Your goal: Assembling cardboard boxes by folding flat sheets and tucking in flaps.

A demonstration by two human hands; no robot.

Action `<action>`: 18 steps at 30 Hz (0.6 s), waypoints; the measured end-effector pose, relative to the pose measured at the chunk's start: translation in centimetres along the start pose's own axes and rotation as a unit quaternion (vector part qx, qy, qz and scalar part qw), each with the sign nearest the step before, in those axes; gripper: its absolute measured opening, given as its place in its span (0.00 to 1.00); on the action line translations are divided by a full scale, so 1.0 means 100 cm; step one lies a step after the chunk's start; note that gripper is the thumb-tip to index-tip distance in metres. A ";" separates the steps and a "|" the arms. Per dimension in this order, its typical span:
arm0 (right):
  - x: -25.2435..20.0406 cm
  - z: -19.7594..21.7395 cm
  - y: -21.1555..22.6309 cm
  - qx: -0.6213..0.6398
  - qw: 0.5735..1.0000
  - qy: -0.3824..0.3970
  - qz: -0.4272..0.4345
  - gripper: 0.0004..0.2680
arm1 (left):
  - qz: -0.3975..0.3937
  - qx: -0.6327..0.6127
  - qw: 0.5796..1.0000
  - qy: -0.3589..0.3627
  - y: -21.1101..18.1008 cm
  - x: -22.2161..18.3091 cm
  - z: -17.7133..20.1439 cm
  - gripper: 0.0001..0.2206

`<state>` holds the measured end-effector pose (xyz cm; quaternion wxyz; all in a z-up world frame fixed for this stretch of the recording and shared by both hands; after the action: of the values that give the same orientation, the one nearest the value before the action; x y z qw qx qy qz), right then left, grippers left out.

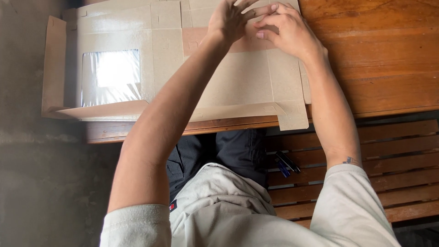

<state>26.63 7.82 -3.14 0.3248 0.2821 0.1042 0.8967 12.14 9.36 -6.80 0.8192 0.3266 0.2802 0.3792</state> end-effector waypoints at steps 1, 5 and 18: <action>0.000 -0.001 -0.004 0.001 1.000 -0.001 -0.001 0.10 | -0.002 0.001 1.000 0.000 0.001 0.000 -0.003 0.37; -0.003 -0.002 -0.005 0.005 0.999 -0.002 -0.035 0.11 | 0.045 -0.131 0.990 -0.036 0.006 -0.002 -0.016 0.26; 0.000 0.001 -0.010 0.023 0.998 -0.022 -0.054 0.09 | 0.150 -0.313 0.938 -0.021 0.048 -0.078 -0.067 0.15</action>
<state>27.22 8.55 -3.42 0.3688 0.3034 0.1324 0.8685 0.91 7.66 -5.77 0.8194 0.1001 0.0781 0.5590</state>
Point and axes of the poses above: each hand's wrist, its own x-axis towards the middle knuckle, its own z-axis out of the back of the hand, y = z × x, the point moved 5 cm from there along x, towards the middle knuckle, and after that the axes turned 11 degrees about -y, right-handed, at the moved point
